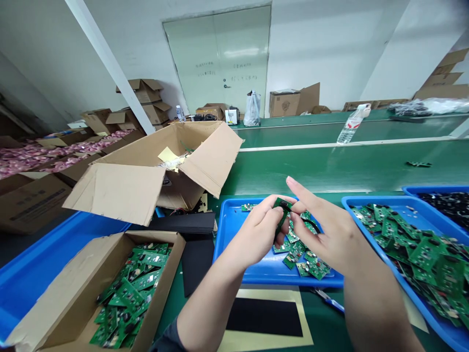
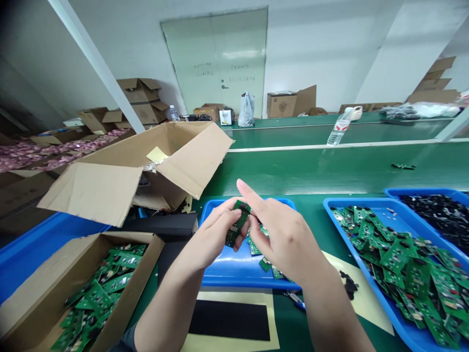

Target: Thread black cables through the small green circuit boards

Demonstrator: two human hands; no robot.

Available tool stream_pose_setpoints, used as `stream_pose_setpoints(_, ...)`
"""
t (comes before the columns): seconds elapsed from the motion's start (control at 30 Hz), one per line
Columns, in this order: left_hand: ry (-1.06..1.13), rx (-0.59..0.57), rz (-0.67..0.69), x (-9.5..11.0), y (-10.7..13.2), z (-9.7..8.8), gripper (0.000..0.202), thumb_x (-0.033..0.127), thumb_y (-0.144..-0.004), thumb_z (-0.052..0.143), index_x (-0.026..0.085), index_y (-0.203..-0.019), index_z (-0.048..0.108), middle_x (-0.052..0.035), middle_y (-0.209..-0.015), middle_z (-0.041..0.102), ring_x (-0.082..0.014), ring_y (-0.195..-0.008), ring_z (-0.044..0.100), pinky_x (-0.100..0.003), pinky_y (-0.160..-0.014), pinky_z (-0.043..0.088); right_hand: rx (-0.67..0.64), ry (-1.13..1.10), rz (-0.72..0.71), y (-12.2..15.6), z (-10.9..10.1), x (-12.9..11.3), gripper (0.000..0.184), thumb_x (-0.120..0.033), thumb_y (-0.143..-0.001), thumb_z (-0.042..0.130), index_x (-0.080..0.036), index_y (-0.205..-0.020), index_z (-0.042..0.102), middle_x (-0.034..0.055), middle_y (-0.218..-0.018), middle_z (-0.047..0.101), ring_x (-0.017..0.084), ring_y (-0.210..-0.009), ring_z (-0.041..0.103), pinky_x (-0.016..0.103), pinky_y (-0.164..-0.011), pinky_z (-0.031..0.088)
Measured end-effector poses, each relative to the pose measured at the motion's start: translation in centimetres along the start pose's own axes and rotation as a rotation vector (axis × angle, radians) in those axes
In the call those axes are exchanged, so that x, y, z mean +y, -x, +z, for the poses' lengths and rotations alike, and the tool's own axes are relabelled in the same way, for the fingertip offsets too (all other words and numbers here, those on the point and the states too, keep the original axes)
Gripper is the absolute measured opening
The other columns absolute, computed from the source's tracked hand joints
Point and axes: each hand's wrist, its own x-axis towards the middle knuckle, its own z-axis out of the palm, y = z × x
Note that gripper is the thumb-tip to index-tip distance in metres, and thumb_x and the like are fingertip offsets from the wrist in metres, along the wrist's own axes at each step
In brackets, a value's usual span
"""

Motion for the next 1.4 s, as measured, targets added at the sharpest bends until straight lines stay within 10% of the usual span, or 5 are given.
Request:
stream_pose_setpoints(0.67, -0.304, 0.059, 0.069, -0.4, 0.1, -0.2, 0.030, 0.031, -0.098, 0.032, 0.021, -0.070, 0.036, 0.0049, -0.061, 0.042, -0.0086, -0.051, 0.041, -0.023, -0.049, 0.035, 0.124, 0.081, 0.055, -0.1, 0.3, 1.2, 0.057, -0.010, -0.092, 0.052, -0.019, -0.146, 0.038, 0.0039, -0.084, 0.064, 0.018, -0.077, 0.064, 0.031, -0.070, 0.050)
stream_pose_setpoints(1.4, -0.273, -0.267, 0.023, 0.4, 0.9, -0.6, 0.030, 0.033, -0.099, 0.034, 0.020, -0.073, 0.040, 0.0047, -0.059, 0.042, -0.0092, -0.050, 0.037, -0.025, -0.050, 0.032, 0.354, -0.058, -0.145, -0.5, 0.3, 1.8, 0.052, 0.001, -0.084, 0.059, -0.027, -0.128, 0.060, 0.0067, -0.104, 0.068, 0.021, -0.094, 0.066, 0.045, -0.091, 0.056)
